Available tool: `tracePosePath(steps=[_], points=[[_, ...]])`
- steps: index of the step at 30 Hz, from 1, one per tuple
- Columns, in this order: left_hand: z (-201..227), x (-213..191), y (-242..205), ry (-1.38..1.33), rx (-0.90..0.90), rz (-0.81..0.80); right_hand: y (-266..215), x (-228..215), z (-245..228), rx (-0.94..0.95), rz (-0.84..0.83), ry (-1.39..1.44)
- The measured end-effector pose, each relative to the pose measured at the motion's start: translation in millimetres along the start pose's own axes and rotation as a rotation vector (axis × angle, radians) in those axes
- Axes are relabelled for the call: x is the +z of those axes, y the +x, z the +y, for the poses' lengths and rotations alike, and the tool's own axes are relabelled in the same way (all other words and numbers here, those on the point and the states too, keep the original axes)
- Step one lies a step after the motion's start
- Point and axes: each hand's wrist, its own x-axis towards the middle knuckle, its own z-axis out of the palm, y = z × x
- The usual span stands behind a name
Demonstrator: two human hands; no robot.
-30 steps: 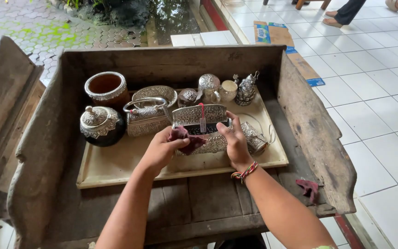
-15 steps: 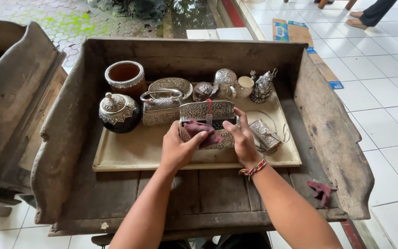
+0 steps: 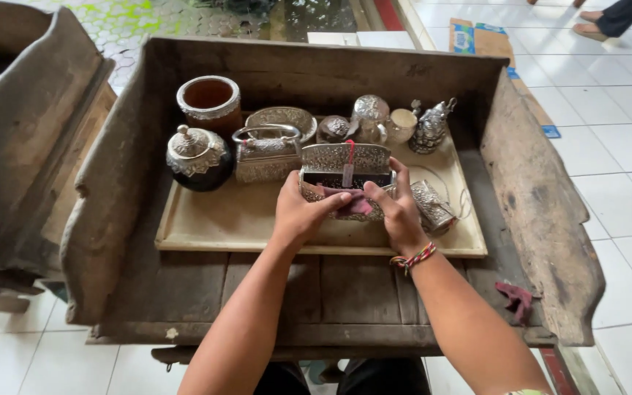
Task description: Polishing an intricate silver clutch bag using a cloth at a handicraft workshop.
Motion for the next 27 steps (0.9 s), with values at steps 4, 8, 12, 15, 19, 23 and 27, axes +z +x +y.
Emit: tracePosePath(steps=[4, 8, 12, 15, 19, 23, 27], points=[[2, -7, -8, 0.070, -0.015, 0.011, -3, 5, 0, -0.011, -0.033, 0.010], [5, -6, -3, 0.093, -0.017, -0.004, -1, 3, 2, -0.024, -0.020, 0.072], [5, -6, -5, 0.071, -0.011, -0.008, 2, -4, 2, 0.019, -0.075, 0.082], [3, -6, -6, 0.082, -0.020, 0.001, 3, -5, 0, 0.037, -0.064, 0.066], [5, -4, -10, 0.066, 0.005, 0.023, 4, -5, -4, 0.049, -0.076, 0.084], [4, -3, -14, 0.049, 0.029, 0.024, 2, -3, -5, 0.041, -0.087, 0.127], [-14, 1, -8, -0.036, 0.051, 0.022, 0, -6, 4, 0.029, -0.082, 0.135]])
